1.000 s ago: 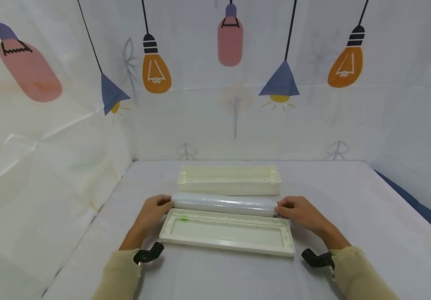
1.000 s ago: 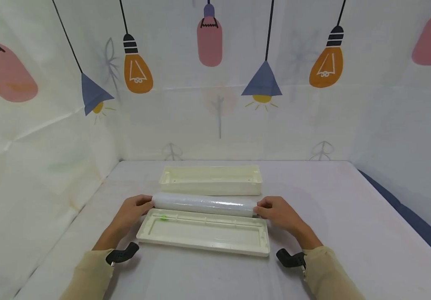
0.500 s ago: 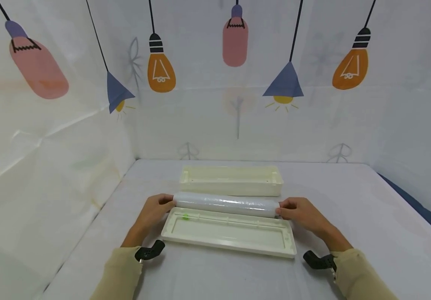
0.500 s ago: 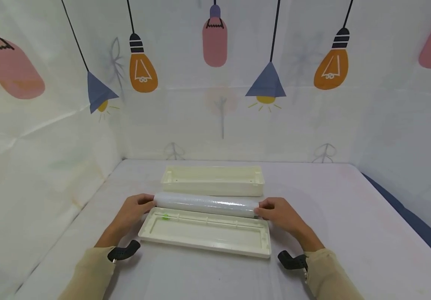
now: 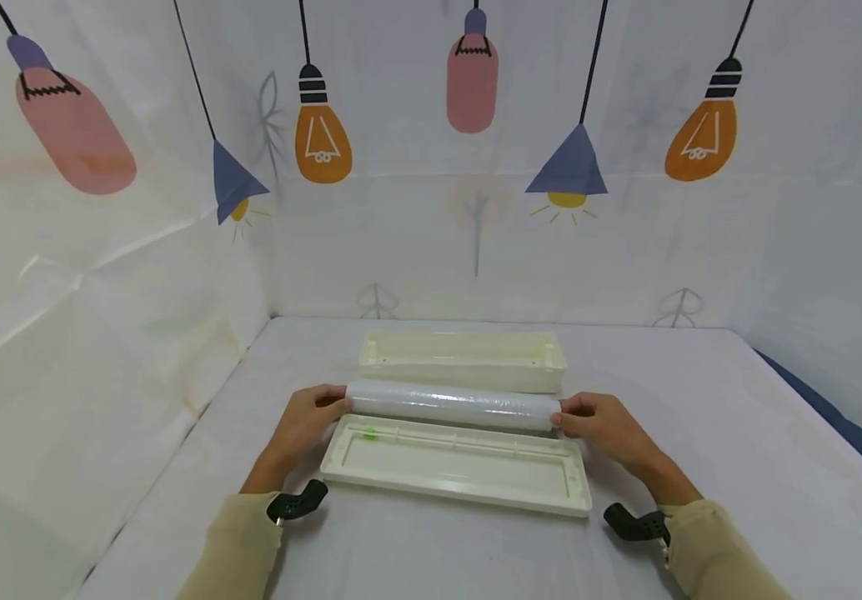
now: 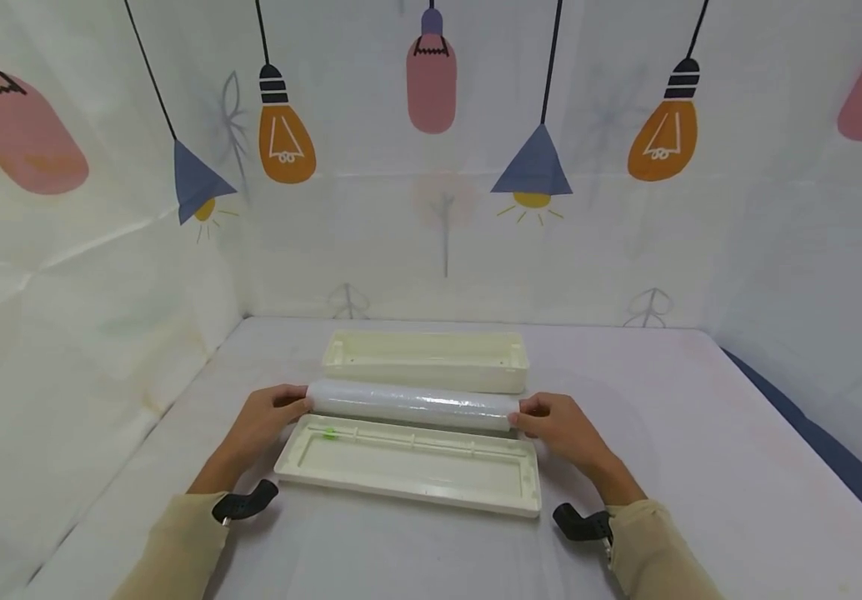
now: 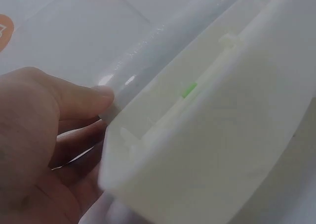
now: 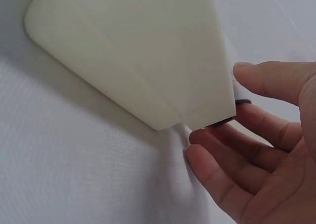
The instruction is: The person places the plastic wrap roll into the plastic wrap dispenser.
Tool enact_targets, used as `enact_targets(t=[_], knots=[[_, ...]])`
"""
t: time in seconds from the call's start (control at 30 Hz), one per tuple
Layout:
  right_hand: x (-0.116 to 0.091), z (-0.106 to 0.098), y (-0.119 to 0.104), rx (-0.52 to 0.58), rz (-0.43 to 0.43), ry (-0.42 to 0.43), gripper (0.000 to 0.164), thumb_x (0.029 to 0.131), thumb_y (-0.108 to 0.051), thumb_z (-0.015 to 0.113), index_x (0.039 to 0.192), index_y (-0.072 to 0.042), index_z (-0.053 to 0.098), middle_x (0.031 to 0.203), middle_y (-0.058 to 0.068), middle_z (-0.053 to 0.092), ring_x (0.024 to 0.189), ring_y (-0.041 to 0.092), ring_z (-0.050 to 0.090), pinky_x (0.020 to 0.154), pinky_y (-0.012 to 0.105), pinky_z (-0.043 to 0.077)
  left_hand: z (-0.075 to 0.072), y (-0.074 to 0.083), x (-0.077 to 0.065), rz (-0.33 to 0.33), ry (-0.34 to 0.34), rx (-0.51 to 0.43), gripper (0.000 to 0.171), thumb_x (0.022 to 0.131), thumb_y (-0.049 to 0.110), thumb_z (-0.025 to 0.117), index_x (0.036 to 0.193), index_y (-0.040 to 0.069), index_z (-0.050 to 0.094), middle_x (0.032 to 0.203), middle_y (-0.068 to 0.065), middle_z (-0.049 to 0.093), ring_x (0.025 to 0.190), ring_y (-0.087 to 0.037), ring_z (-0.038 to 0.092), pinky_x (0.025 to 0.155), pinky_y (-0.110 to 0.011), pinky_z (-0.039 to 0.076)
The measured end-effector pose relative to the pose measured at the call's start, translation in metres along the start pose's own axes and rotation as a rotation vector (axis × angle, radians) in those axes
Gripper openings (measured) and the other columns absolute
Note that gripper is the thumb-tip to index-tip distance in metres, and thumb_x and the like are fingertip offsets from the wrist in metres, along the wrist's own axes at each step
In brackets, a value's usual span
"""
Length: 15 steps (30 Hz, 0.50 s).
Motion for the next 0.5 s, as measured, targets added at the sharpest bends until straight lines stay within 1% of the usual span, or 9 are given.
enact_targets(t=[0.1, 0.23, 0.33, 0.5], knots=[[0.0025, -0.0007, -0.0016, 0.013, -0.01, 0.0, 0.029, 0.094, -0.026, 0.072, 0.107, 0.0, 0.069, 0.101, 0.008, 0.068, 0.091, 0.023, 0.064, 0.078, 0.035, 0.052, -0.0021, 0.0019, -0.0028, 0.017, 0.006, -0.025, 0.038, 0.096, 0.025, 0.068, 0.125, 0.002, 0.068, 0.118, -0.011, 0.069, 0.109, -0.024, 0.061, 0.096, -0.042, 0.049], [0.0042, -0.0029, -0.0072, 0.022, -0.015, 0.006, 0.031, 0.094, -0.028, 0.072, 0.107, 0.001, 0.069, 0.102, 0.009, 0.068, 0.09, 0.022, 0.064, 0.08, 0.036, 0.052, -0.005, 0.0029, -0.0055, 0.0, 0.014, -0.059, 0.041, 0.095, 0.029, 0.069, 0.127, 0.003, 0.067, 0.12, -0.01, 0.068, 0.111, -0.024, 0.061, 0.098, -0.042, 0.048], [0.0013, -0.0048, -0.0084, 0.046, -0.004, 0.015, 0.034, 0.093, -0.03, 0.072, 0.107, 0.001, 0.069, 0.107, 0.011, 0.068, 0.09, 0.022, 0.065, 0.083, 0.035, 0.051, -0.0054, 0.0036, -0.0042, -0.011, 0.025, -0.075, 0.041, 0.095, 0.03, 0.069, 0.126, 0.005, 0.067, 0.12, -0.01, 0.068, 0.111, -0.024, 0.061, 0.098, -0.041, 0.047], [-0.0038, -0.0073, -0.0052, 0.092, 0.0, 0.038, 0.032, 0.093, -0.027, 0.073, 0.107, 0.002, 0.068, 0.114, 0.014, 0.068, 0.091, 0.023, 0.068, 0.084, 0.035, 0.05, -0.0028, 0.0056, -0.0028, 0.005, 0.048, -0.092, 0.038, 0.095, 0.029, 0.07, 0.124, 0.005, 0.068, 0.121, -0.009, 0.068, 0.111, -0.023, 0.06, 0.097, -0.04, 0.046]])
Point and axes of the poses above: each hand's wrist, its own x-axis towards the middle knuckle, its own z-axis out of the palm, y = z × x, the point moved 8 cm from there along x, towards the middle knuckle
